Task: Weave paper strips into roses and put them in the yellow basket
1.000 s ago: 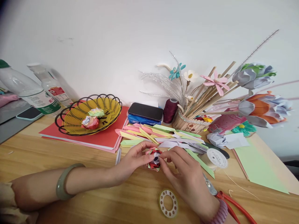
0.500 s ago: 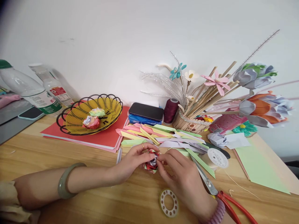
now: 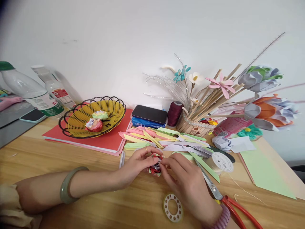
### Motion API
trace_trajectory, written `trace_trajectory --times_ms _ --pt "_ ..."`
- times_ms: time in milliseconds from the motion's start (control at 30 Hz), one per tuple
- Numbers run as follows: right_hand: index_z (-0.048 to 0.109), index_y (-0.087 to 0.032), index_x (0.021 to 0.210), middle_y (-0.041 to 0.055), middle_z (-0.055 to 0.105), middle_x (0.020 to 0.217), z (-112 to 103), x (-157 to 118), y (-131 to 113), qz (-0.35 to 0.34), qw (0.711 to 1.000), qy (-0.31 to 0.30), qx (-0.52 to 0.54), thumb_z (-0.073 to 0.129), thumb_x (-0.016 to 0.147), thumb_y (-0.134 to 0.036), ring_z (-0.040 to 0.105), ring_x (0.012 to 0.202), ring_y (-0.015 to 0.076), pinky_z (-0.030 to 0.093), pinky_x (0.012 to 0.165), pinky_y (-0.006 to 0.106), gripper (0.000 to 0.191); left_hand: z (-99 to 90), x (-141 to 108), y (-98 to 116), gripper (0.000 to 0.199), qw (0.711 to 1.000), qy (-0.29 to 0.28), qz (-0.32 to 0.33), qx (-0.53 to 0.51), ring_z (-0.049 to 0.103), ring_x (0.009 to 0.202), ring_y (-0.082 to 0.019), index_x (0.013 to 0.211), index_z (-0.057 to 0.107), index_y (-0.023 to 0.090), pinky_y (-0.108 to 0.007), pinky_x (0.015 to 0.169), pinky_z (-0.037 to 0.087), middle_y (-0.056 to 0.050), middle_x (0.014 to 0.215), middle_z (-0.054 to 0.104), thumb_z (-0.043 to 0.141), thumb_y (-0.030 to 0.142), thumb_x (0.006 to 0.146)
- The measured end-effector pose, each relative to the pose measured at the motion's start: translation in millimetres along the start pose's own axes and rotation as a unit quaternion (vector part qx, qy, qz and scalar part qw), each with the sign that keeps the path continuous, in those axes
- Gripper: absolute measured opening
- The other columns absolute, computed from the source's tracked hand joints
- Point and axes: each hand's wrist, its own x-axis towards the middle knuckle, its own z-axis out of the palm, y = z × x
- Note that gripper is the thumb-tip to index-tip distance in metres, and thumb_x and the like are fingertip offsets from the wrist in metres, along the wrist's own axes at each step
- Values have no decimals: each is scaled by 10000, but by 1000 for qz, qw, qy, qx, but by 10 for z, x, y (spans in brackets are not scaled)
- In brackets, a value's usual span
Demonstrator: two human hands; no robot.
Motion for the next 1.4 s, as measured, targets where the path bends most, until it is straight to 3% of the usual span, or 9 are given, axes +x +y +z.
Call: trace_trajectory --times_ms 267,500,833,1167,1267,1400 --pt "561 -201 839 8 561 715 -43 38 -33 81 992 -47 86 473 852 -179 543 598 99 439 521 216 92 -8 6 -10 306 999 -8 21 29 518 640 -83 873 568 137 -211 588 398 8 703 543 645 356 674" --pt "574 -201 781 4 567 679 -46 79 -56 113 986 -42 113 482 843 -197 524 576 100 423 512 214 111 -9 4 -23 340 999 -6 23 42 518 662 -92 881 572 138 -230 627 402 -10 759 556 656 382 660" --pt "575 -191 658 -7 584 592 -65 127 -51 237 945 -82 212 475 817 -297 531 548 116 414 482 214 215 7 -4 -6 276 999 -10 23 34 559 639 -110 866 557 133 -239 585 431 -8 719 573 632 305 665" --pt "562 -187 673 -12 596 633 -49 160 -36 291 900 -127 299 458 826 -344 546 597 115 453 558 218 243 -8 2 -90 193 998 -26 36 47 564 615 -125 844 556 161 -260 543 466 -14 724 582 596 228 668" --pt "559 -194 681 -14 575 615 -31 132 -58 259 927 -105 252 457 836 -305 530 568 110 435 515 210 216 -16 12 -94 144 995 -3 62 82 526 582 -97 792 564 157 -226 526 437 -6 711 571 589 228 669" --pt "569 -205 765 -9 539 641 4 54 -76 148 982 -40 106 478 835 -222 492 541 103 407 499 219 116 -26 26 -94 138 991 17 71 108 506 592 -81 797 575 152 -202 532 424 -7 735 564 575 217 675"
